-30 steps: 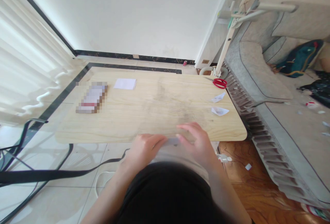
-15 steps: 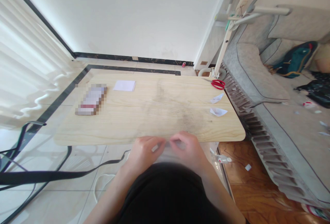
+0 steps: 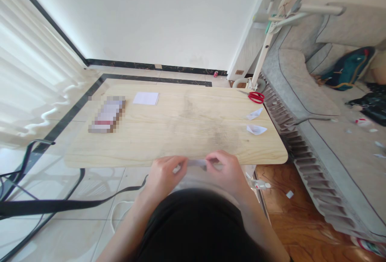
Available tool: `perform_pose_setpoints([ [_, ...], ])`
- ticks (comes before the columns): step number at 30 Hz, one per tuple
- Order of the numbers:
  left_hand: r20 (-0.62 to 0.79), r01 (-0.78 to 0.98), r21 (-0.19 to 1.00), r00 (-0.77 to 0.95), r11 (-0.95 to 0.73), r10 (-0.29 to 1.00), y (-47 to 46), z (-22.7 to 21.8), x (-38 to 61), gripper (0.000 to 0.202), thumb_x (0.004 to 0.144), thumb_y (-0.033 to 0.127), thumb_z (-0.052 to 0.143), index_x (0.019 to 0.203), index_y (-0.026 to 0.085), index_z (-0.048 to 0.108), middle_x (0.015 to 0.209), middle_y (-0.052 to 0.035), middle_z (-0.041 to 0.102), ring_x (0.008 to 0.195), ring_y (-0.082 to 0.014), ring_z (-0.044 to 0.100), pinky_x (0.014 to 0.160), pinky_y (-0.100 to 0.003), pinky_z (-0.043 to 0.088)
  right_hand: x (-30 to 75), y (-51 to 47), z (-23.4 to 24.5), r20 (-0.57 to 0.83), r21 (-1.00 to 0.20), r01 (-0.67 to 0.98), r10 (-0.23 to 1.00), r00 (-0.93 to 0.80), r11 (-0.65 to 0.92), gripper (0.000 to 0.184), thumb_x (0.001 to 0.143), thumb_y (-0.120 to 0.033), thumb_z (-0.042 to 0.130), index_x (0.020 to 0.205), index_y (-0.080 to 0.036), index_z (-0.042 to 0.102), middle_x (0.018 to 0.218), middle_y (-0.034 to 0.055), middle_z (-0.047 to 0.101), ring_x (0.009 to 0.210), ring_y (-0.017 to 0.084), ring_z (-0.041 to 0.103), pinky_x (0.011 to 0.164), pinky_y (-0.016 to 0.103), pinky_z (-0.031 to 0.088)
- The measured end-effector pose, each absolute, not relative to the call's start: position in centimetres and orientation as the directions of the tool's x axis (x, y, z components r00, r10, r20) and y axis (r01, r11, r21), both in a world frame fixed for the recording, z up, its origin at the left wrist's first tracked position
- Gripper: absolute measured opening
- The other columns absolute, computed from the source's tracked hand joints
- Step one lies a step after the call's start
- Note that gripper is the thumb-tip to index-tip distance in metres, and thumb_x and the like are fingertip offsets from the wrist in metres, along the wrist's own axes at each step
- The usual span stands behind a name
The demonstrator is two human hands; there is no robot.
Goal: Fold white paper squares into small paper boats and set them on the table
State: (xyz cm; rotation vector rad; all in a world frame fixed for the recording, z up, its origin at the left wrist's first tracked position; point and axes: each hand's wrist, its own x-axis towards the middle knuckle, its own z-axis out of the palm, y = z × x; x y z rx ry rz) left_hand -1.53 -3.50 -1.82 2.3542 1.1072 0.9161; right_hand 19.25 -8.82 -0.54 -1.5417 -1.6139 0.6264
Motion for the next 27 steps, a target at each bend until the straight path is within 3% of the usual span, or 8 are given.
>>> perform_pose_setpoints([
  [5, 0.298, 0.547, 0.705, 0.348, -0.451, 0.889, -3.5, -1.5, -1.9, 0.018, 0.09, 0.023, 0.057, 0.093, 0.017, 0.073, 0.083, -0.0025, 0.078, 0.072, -0.0158, 0.072, 0.067, -0.021, 0.053, 20.2, -8.6, -0.6, 0.238, -0.839, 0.536, 0.948, 0.212, 0.09, 0.01, 0.084, -0.017, 0.058, 0.087, -0.019, 0.067, 0.082, 0.0036, 0.071, 0.075, 0.019, 0.065, 0.073, 0.03, 0.05],
  [9, 0.182, 0.48, 0.81, 0.34, -0.336, 0.923, -3.8, -1.0, -1.5, 0.021, 0.092, 0.028, 0.056, 0.093, 0.018, 0.074, 0.081, -0.0014, 0.078, 0.072, -0.0155, 0.072, 0.068, -0.021, 0.053, 19.3, -8.4, -0.7, 0.159, -0.905, 0.421, 0.968, 0.194, 0.064, 0.029, 0.083, -0.027, 0.065, 0.111, -0.019, 0.065, 0.099, 0.0058, 0.072, 0.085, 0.02, 0.066, 0.079, 0.032, 0.051],
  [12, 0.123, 0.454, 0.84, 0.373, -0.296, 0.92, -3.9, -0.8, -1.2, 0.021, 0.091, 0.028, 0.056, 0.091, 0.019, 0.074, 0.077, -0.0007, 0.077, 0.071, -0.0157, 0.072, 0.069, -0.022, 0.053, 18.5, -8.4, -0.9, 0.049, -0.926, 0.378, 0.99, 0.132, -0.004, 0.013, 0.085, -0.029, 0.062, 0.087, -0.019, 0.071, 0.077, 0.0022, 0.071, 0.072, 0.019, 0.065, 0.069, 0.029, 0.049],
  [14, 0.093, 0.447, 0.858, 0.352, -0.254, 0.931, -3.9, -0.8, -1.2, 0.02, 0.09, 0.03, 0.057, 0.088, 0.019, 0.074, 0.077, -0.0011, 0.077, 0.072, -0.0165, 0.071, 0.071, -0.024, 0.053, 18.5, -8.3, -1.0, 0.008, -0.938, 0.342, 0.987, 0.162, -0.048, 0.018, 0.086, -0.031, 0.061, 0.076, -0.018, 0.07, 0.069, 0.0015, 0.069, 0.067, 0.018, 0.063, 0.064, 0.028, 0.047],
  [19, -0.059, 0.291, 0.957, 0.218, -0.007, 0.974, -4.0, -0.8, -1.0, 0.029, 0.092, 0.04, 0.054, 0.093, 0.015, 0.07, 0.078, -0.0056, 0.076, 0.067, -0.0171, 0.07, 0.065, -0.026, 0.054, 19.0, -8.1, -0.6, -0.054, -0.977, 0.175, 0.94, 0.337, -0.118, 0.021, 0.08, -0.036, 0.065, 0.072, -0.017, 0.069, 0.063, 0.0011, 0.065, 0.059, 0.017, 0.058, 0.055, 0.026, 0.043],
  [24, -0.224, 0.196, 0.969, 0.438, 0.15, 0.871, -4.3, -0.9, 0.4, 0.033, 0.088, 0.041, 0.059, 0.094, 0.011, 0.07, 0.066, -0.0059, 0.073, 0.06, -0.0165, 0.065, 0.058, -0.025, 0.05, 18.1, -8.1, -0.7, -0.099, -0.99, 0.057, 0.938, 0.334, -0.125, 0.019, 0.077, -0.035, 0.068, 0.073, -0.016, 0.07, 0.063, 0.0013, 0.066, 0.058, 0.016, 0.057, 0.054, 0.025, 0.044],
  [27, -0.261, 0.172, 0.964, 0.44, 0.204, 0.86, -4.2, -0.7, 0.8, 0.029, 0.085, 0.038, 0.06, 0.085, 0.011, 0.069, 0.063, -0.0054, 0.071, 0.056, -0.0149, 0.062, 0.056, -0.024, 0.048, 17.4, -8.1, -1.1, -0.13, -0.99, 0.011, 0.943, 0.307, -0.14, 0.019, 0.077, -0.034, 0.068, 0.071, -0.016, 0.068, 0.064, 0.0015, 0.066, 0.059, 0.016, 0.058, 0.056, 0.026, 0.045],
])
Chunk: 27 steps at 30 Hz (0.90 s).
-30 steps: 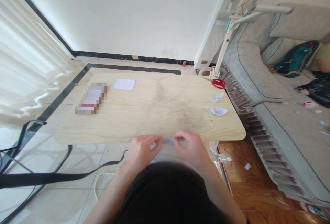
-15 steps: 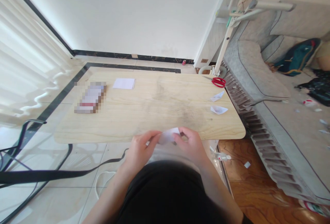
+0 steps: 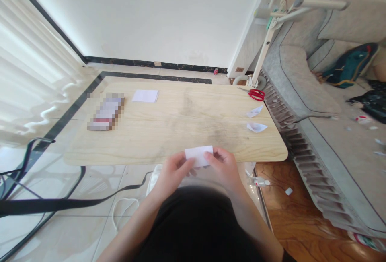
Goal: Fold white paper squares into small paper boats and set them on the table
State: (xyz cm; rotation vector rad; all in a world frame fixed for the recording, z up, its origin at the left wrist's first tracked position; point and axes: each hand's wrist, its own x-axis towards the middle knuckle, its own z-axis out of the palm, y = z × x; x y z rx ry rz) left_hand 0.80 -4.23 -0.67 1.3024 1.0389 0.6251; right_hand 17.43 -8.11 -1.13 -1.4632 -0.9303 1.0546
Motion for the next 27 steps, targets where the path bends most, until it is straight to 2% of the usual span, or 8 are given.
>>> perform_pose_setpoints([
  [4, -0.285, 0.094, 0.958, 0.422, 0.271, 0.861, -4.1, -0.1, 0.8, 0.027, 0.084, 0.036, 0.058, 0.076, 0.011, 0.067, 0.058, -0.0045, 0.068, 0.052, -0.0138, 0.059, 0.054, -0.024, 0.046, 17.1, -8.1, -1.4, -0.166, -0.986, -0.034, 0.947, 0.277, -0.163, 0.02, 0.076, -0.036, 0.068, 0.072, -0.016, 0.068, 0.065, 0.0016, 0.066, 0.061, 0.017, 0.059, 0.058, 0.027, 0.047],
  [9, -0.275, 0.138, 0.961, 0.408, 0.239, 0.871, -4.2, -0.4, 0.5, 0.029, 0.086, 0.037, 0.055, 0.078, 0.012, 0.066, 0.058, -0.0038, 0.067, 0.053, -0.0147, 0.058, 0.054, -0.025, 0.046, 17.4, -8.2, -1.8, -0.177, -0.984, -0.04, 0.96, 0.216, -0.173, 0.022, 0.079, -0.038, 0.065, 0.073, -0.017, 0.065, 0.066, 0.0007, 0.064, 0.062, 0.016, 0.057, 0.057, 0.026, 0.045],
  [11, -0.218, 0.202, 0.968, 0.375, 0.15, 0.901, -4.1, -0.8, 0.3, 0.026, 0.084, 0.036, 0.058, 0.087, 0.013, 0.068, 0.069, -0.0049, 0.07, 0.063, -0.0165, 0.062, 0.059, -0.026, 0.048, 17.6, -8.4, -1.9, -0.148, -0.987, 0.032, 0.972, 0.182, -0.157, 0.02, 0.082, -0.035, 0.062, 0.073, -0.017, 0.063, 0.066, -0.0004, 0.062, 0.061, 0.015, 0.054, 0.055, 0.025, 0.042],
  [14, -0.071, 0.319, 0.946, 0.361, -0.052, 0.93, -4.0, -1.0, 0.0, 0.028, 0.082, 0.03, 0.063, 0.106, 0.017, 0.068, 0.092, -0.0059, 0.073, 0.08, -0.0179, 0.064, 0.072, -0.027, 0.05, 18.0, -8.7, -1.7, -0.09, -0.963, 0.245, 0.991, 0.094, -0.111, 0.017, 0.083, -0.028, 0.061, 0.069, -0.018, 0.06, 0.061, -0.0037, 0.054, 0.058, 0.012, 0.046, 0.052, 0.023, 0.036],
  [16, -0.001, 0.38, 0.908, 0.424, -0.176, 0.906, -3.9, -0.9, -0.1, 0.022, 0.083, 0.026, 0.061, 0.102, 0.019, 0.07, 0.092, -0.0048, 0.071, 0.082, -0.0177, 0.063, 0.074, -0.027, 0.048, 18.0, -8.8, -1.3, -0.052, -0.934, 0.35, 0.996, 0.073, -0.075, 0.017, 0.083, -0.024, 0.06, 0.067, -0.018, 0.058, 0.058, -0.0049, 0.048, 0.057, 0.012, 0.043, 0.051, 0.023, 0.033],
  [18, 0.028, 0.411, 0.878, 0.467, -0.245, 0.884, -3.8, -0.8, 0.0, 0.015, 0.085, 0.025, 0.059, 0.089, 0.019, 0.073, 0.08, -0.0032, 0.069, 0.075, -0.0167, 0.061, 0.068, -0.026, 0.046, 18.0, -8.9, -0.9, -0.025, -0.922, 0.383, 0.996, 0.09, -0.057, 0.015, 0.083, -0.022, 0.059, 0.068, -0.019, 0.059, 0.059, -0.0046, 0.049, 0.059, 0.012, 0.044, 0.052, 0.023, 0.033],
  [20, 0.009, 0.422, 0.876, 0.471, -0.234, 0.882, -3.9, -0.6, 0.1, 0.017, 0.086, 0.026, 0.058, 0.081, 0.018, 0.072, 0.072, -0.0019, 0.067, 0.068, -0.0155, 0.059, 0.062, -0.025, 0.044, 17.8, -9.0, -0.6, -0.016, -0.921, 0.385, 0.995, 0.102, -0.054, 0.013, 0.085, -0.022, 0.058, 0.073, -0.019, 0.062, 0.063, -0.0037, 0.054, 0.061, 0.013, 0.048, 0.054, 0.023, 0.036],
  [27, -0.118, 0.383, 0.921, 0.448, -0.071, 0.886, -4.3, -1.0, 0.3, 0.024, 0.089, 0.032, 0.055, 0.09, 0.016, 0.073, 0.077, -0.0035, 0.073, 0.069, -0.0172, 0.064, 0.06, -0.024, 0.047, 17.3, -9.1, -0.8, 0.106, -0.913, 0.406, 0.986, 0.133, 0.043, 0.01, 0.083, -0.018, 0.06, 0.088, -0.021, 0.068, 0.082, 0.0012, 0.07, 0.076, 0.018, 0.063, 0.069, 0.026, 0.048],
])
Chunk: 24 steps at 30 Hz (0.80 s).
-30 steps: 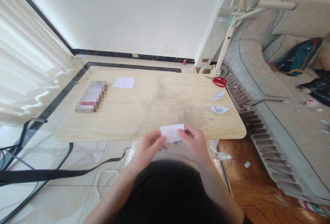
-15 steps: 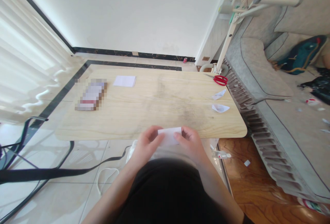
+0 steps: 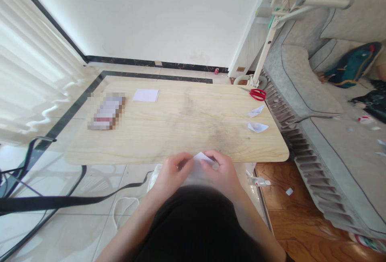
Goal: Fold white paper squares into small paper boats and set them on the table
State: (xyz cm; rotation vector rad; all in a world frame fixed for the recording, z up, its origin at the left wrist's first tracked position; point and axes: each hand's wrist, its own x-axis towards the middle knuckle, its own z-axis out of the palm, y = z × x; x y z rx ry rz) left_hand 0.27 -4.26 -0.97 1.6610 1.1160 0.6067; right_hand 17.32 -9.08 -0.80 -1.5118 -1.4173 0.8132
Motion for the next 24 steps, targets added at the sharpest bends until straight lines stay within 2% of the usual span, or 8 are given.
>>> perform_pose_setpoints([
  [5, -0.153, 0.378, 0.926, 0.44, -0.027, 0.885, -4.2, -1.0, 0.2, 0.025, 0.089, 0.034, 0.055, 0.089, 0.016, 0.073, 0.077, -0.0034, 0.072, 0.066, -0.0166, 0.064, 0.059, -0.024, 0.049, 17.1, -9.1, -1.0, 0.196, -0.89, 0.44, 0.971, 0.138, 0.117, 0.012, 0.083, -0.018, 0.06, 0.09, -0.021, 0.069, 0.084, 0.0031, 0.071, 0.078, 0.019, 0.065, 0.07, 0.029, 0.051],
  [9, -0.199, 0.355, 0.934, 0.418, 0.043, 0.886, -4.2, -0.9, 0.3, 0.023, 0.088, 0.031, 0.054, 0.085, 0.015, 0.07, 0.065, -0.0019, 0.069, 0.058, -0.0153, 0.064, 0.056, -0.023, 0.049, 17.1, -9.2, -1.0, 0.217, -0.889, 0.439, 0.965, 0.148, 0.133, 0.014, 0.085, -0.018, 0.059, 0.094, -0.022, 0.068, 0.087, 0.0042, 0.07, 0.08, 0.02, 0.066, 0.069, 0.029, 0.052],
  [15, -0.28, 0.192, 0.956, 0.386, 0.22, 0.879, -4.2, -0.6, 0.9, 0.021, 0.087, 0.032, 0.052, 0.084, 0.014, 0.063, 0.056, -0.0006, 0.065, 0.05, -0.0163, 0.064, 0.048, -0.024, 0.049, 17.0, -9.0, -1.2, 0.356, -0.829, 0.473, 0.934, 0.036, 0.298, 0.02, 0.085, -0.016, 0.059, 0.101, -0.024, 0.067, 0.097, 0.0063, 0.068, 0.09, 0.022, 0.064, 0.081, 0.036, 0.053],
  [19, -0.309, 0.105, 0.951, 0.363, 0.291, 0.879, -4.3, -0.1, 1.1, 0.023, 0.085, 0.036, 0.057, 0.086, 0.014, 0.061, 0.057, -0.0008, 0.066, 0.052, -0.0183, 0.067, 0.052, -0.028, 0.053, 16.8, -9.1, -1.7, 0.387, -0.798, 0.491, 0.922, -0.027, 0.349, 0.033, 0.084, -0.011, 0.057, 0.112, -0.027, 0.066, 0.105, 0.0067, 0.067, 0.097, 0.022, 0.065, 0.085, 0.037, 0.053],
  [24, -0.258, 0.0, 0.959, 0.407, 0.283, 0.876, -4.6, 0.1, 1.1, 0.033, 0.086, 0.042, 0.056, 0.095, 0.012, 0.065, 0.072, -0.0051, 0.071, 0.063, -0.0187, 0.069, 0.063, -0.03, 0.056, 16.8, -9.2, -2.2, 0.413, -0.78, 0.515, 0.911, 0.0, 0.354, 0.036, 0.08, -0.004, 0.056, 0.107, -0.027, 0.066, 0.103, 0.0062, 0.066, 0.096, 0.022, 0.065, 0.085, 0.036, 0.054],
])
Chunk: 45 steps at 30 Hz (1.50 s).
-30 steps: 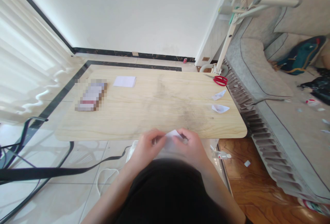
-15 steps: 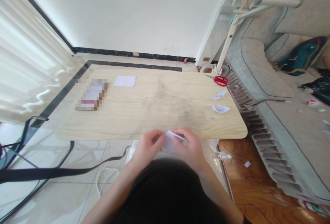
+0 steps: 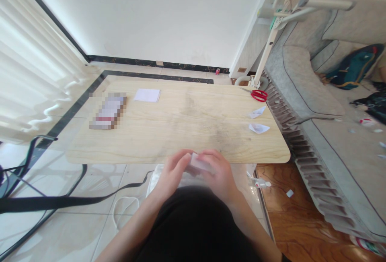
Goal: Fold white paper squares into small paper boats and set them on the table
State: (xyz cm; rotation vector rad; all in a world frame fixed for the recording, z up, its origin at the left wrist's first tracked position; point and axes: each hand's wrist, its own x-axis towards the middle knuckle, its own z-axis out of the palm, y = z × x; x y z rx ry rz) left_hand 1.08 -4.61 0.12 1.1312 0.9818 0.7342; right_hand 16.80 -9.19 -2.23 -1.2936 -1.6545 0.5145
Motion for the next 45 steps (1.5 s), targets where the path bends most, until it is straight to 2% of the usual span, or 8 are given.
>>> perform_pose_setpoints([
  [4, -0.213, 0.056, 0.976, 0.4, 0.208, 0.892, -4.5, -0.2, 1.1, 0.033, 0.079, 0.036, 0.067, 0.102, 0.012, 0.066, 0.08, -0.0059, 0.073, 0.069, -0.0182, 0.069, 0.065, -0.029, 0.057, 17.0, -9.2, -2.2, 0.416, -0.773, 0.524, 0.909, -0.004, 0.356, 0.039, 0.082, -0.008, 0.058, 0.115, -0.027, 0.062, 0.107, 0.0071, 0.066, 0.101, 0.023, 0.063, 0.089, 0.039, 0.053],
  [9, -0.15, 0.185, 0.979, 0.336, 0.091, 0.93, -4.1, -0.6, 0.4, 0.034, 0.084, 0.032, 0.062, 0.112, 0.013, 0.068, 0.08, -0.0055, 0.075, 0.071, -0.0186, 0.07, 0.069, -0.03, 0.057, 17.1, -9.6, -1.8, 0.361, -0.808, 0.474, 0.93, -0.073, 0.351, 0.051, 0.08, -0.02, 0.066, 0.129, -0.025, 0.054, 0.12, 0.01, 0.062, 0.109, 0.026, 0.06, 0.094, 0.042, 0.05],
  [15, -0.034, 0.222, 0.973, 0.423, -0.067, 0.905, -4.4, -0.7, 0.0, 0.038, 0.089, 0.03, 0.058, 0.124, 0.018, 0.065, 0.086, -0.004, 0.075, 0.072, -0.0162, 0.069, 0.072, -0.028, 0.057, 17.0, -9.5, -1.8, 0.202, -0.916, 0.375, 0.972, 0.12, 0.144, 0.021, 0.09, -0.026, 0.057, 0.109, -0.022, 0.066, 0.1, 0.0066, 0.069, 0.09, 0.021, 0.064, 0.082, 0.035, 0.052],
  [18, -0.061, 0.197, 0.98, 0.377, -0.016, 0.924, -4.6, -0.9, 0.5, 0.047, 0.087, 0.034, 0.062, 0.131, 0.018, 0.058, 0.089, -0.0045, 0.074, 0.076, -0.0173, 0.069, 0.074, -0.03, 0.056, 16.8, -9.4, -1.7, 0.142, -0.945, 0.314, 0.978, 0.153, 0.088, 0.015, 0.088, -0.027, 0.061, 0.1, -0.021, 0.068, 0.092, 0.005, 0.07, 0.084, 0.02, 0.064, 0.077, 0.033, 0.051],
  [26, -0.175, 0.254, 0.963, 0.328, 0.092, 0.928, -4.6, -0.2, 0.8, 0.027, 0.082, 0.041, 0.066, 0.088, 0.014, 0.07, 0.076, -0.0051, 0.072, 0.073, -0.0198, 0.067, 0.068, -0.029, 0.052, 16.3, -9.8, -1.8, 0.062, -0.99, 0.134, 0.976, 0.207, 0.035, 0.016, 0.081, -0.026, 0.069, 0.096, -0.022, 0.066, 0.083, 0.0015, 0.066, 0.076, 0.018, 0.061, 0.073, 0.03, 0.05],
  [31, -0.105, 0.315, 0.949, 0.354, -0.013, 0.929, -4.6, -0.6, 0.5, 0.024, 0.083, 0.038, 0.065, 0.087, 0.016, 0.074, 0.077, -0.0044, 0.074, 0.074, -0.0197, 0.066, 0.07, -0.029, 0.05, 16.7, -9.6, -1.6, 0.096, -0.991, 0.106, 0.98, 0.175, 0.078, 0.023, 0.087, -0.027, 0.062, 0.109, -0.022, 0.069, 0.093, 0.005, 0.068, 0.085, 0.019, 0.063, 0.078, 0.032, 0.052],
  [37, -0.043, 0.301, 0.95, 0.374, -0.078, 0.926, -4.8, -0.8, 0.6, 0.021, 0.086, 0.035, 0.064, 0.089, 0.018, 0.075, 0.079, -0.0028, 0.074, 0.075, -0.0185, 0.066, 0.071, -0.028, 0.05, 16.6, -9.5, -1.6, 0.141, -0.985, 0.125, 0.971, 0.194, 0.118, 0.011, 0.087, -0.026, 0.063, 0.089, -0.02, 0.072, 0.084, 0.0044, 0.067, 0.08, 0.019, 0.063, 0.072, 0.03, 0.05],
  [45, -0.023, 0.26, 0.962, 0.377, -0.082, 0.926, -4.9, -0.6, 0.6, 0.022, 0.088, 0.035, 0.061, 0.091, 0.017, 0.074, 0.084, -0.0039, 0.075, 0.078, -0.0186, 0.067, 0.073, -0.028, 0.05, 16.6, -9.5, -1.8, 0.119, -0.99, 0.098, 0.967, 0.224, 0.099, 0.007, 0.085, -0.026, 0.065, 0.087, -0.02, 0.07, 0.079, 0.0028, 0.067, 0.074, 0.018, 0.062, 0.069, 0.03, 0.05],
])
